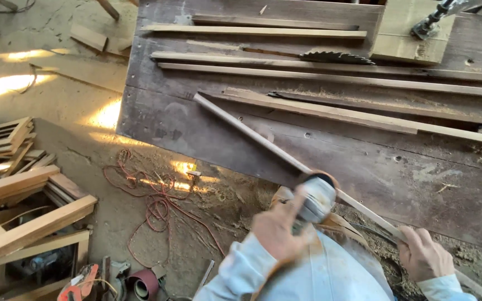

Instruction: Sanding the surfaces of thin wooden strips using a handheld orbital sander on a workbench.

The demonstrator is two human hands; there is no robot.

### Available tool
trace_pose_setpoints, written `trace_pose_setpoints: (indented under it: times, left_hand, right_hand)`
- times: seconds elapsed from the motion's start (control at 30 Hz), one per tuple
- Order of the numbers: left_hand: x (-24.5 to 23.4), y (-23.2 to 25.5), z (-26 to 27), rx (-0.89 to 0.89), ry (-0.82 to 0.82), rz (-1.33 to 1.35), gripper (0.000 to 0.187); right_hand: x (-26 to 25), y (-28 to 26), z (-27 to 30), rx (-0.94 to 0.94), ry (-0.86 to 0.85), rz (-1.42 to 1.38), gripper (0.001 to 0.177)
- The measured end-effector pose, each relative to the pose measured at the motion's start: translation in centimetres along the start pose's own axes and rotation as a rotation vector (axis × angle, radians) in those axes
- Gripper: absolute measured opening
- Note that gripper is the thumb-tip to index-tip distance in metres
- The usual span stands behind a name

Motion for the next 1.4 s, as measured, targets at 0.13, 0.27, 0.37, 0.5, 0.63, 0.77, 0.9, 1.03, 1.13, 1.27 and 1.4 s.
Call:
trace_pose_setpoints:
  times: [0.13, 0.27, 0.37, 0.5, 0.63, 0.77, 0.9, 1.03, 1.13, 1.27, 1.4]
  left_hand:
    - [1.5, 0.5, 1.6, 0.164, 0.132, 0.033, 0.099]
    - [-0.3, -1.9, 2.3, 0.113, 0.180, 0.135, 0.092]
    - [-0.5, -4.6, 2.5, 0.051, 0.206, 0.050, 0.101]
    - [-0.8, -6.8, 2.7, 0.026, 0.263, 0.012, 0.103]
    - [-1.5, -7.5, 1.8, -0.040, 0.140, 0.079, 0.103]
    - [-3.6, -9.7, 0.3, -0.018, 0.221, 0.048, 0.099]
    - [-8.5, -13.9, -2.0, -0.136, 0.219, -0.001, 0.100]
    - [-15.7, -17.9, -4.4, -0.521, 0.192, 0.195, 0.095]
    - [-18.6, -20.8, -5.4, -0.558, 0.344, 0.260, 0.100]
    - [-20.0, -21.0, -5.6, -0.465, 0.491, 0.187, 0.105]
    - [-18.1, -18.9, -5.6, -0.524, 0.379, 0.266, 0.103]
  right_hand:
    - [1.6, 1.7, -0.6, -0.034, -0.038, -0.038, 0.037]
    - [-1.9, -0.7, -2.1, 0.068, -0.434, -0.300, 0.040]
    - [-0.3, -0.6, -2.6, 0.098, -0.594, -0.352, 0.035]
    - [0.7, -0.8, -3.3, 0.178, -0.707, -0.449, 0.045]
    - [2.0, -0.6, -3.5, 0.113, -0.673, -0.492, 0.047]
    - [2.2, 0.0, -3.7, 0.104, -0.567, -0.162, 0.045]
    - [2.5, 0.8, -3.8, 0.171, -0.588, -0.133, 0.041]
    - [1.6, 0.6, -3.7, 0.176, -0.549, -0.174, 0.044]
    - [0.7, -0.1, -4.0, 0.161, -0.553, -0.292, 0.046]
    - [1.5, -0.1, -4.0, 0.057, -0.522, -0.220, 0.042]
    - [0.1, -1.2, -4.7, 0.040, -0.508, -0.208, 0.038]
Point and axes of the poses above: each hand's wrist, its own z-axis away from the middle knuckle, its own x-axis out of the palm, y = z × x, the point moved 5 cm from there along -z, towards the middle knuckle, and after that the axes turned 4 degrees about z, right-handed, at the moved point
